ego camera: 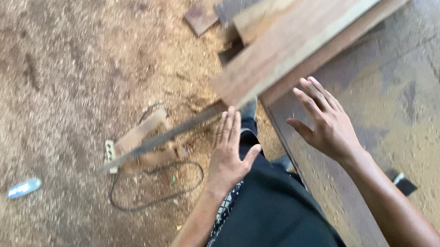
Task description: The person sands the surface and edges of two wooden boards by hand using a piece of sandpaper.
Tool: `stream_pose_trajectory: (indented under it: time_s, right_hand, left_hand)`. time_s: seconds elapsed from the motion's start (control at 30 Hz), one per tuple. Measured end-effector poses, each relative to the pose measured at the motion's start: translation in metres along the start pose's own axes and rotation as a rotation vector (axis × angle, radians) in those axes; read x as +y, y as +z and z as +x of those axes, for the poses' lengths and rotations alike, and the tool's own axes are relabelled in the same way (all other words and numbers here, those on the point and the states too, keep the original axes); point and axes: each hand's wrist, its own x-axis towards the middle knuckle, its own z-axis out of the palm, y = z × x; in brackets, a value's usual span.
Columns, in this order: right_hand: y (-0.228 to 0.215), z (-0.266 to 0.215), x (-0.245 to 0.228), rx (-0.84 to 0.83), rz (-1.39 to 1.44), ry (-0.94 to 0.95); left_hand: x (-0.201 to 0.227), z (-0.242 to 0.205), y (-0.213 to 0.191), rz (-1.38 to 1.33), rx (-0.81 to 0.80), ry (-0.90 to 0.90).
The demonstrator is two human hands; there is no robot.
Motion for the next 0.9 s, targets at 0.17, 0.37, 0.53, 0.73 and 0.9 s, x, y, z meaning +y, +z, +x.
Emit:
stream_pose_trajectory:
  time_s: [0.17,0.37,0.53,0.73,0.9]
  right_hand:
    - [-0.003,0.118,0.023,-0.069,-0.090,-0.100]
    - [0.007,0.206,0.036,-0.291,-0.219,-0.166]
    - [0.016,0.230,0.048,-0.474,-0.301,-0.164]
    - [0.021,0.254,0.051,-0.544,-0.429,-0.156]
    - [0.022,0.280,0.048,-0.855,-0.429,-0.083]
  left_hand:
    - [-0.039,0.088,-0.025,0.146,0.049,0.070]
    - [-0.050,0.160,-0.033,0.224,-0.036,0.003]
    - [-0.064,0.189,-0.031,0.260,-0.095,-0.038]
    - [-0.076,0.212,-0.017,0.200,-0.206,-0.002]
    - [-0.078,0.233,-0.018,0.145,-0.245,-0.061]
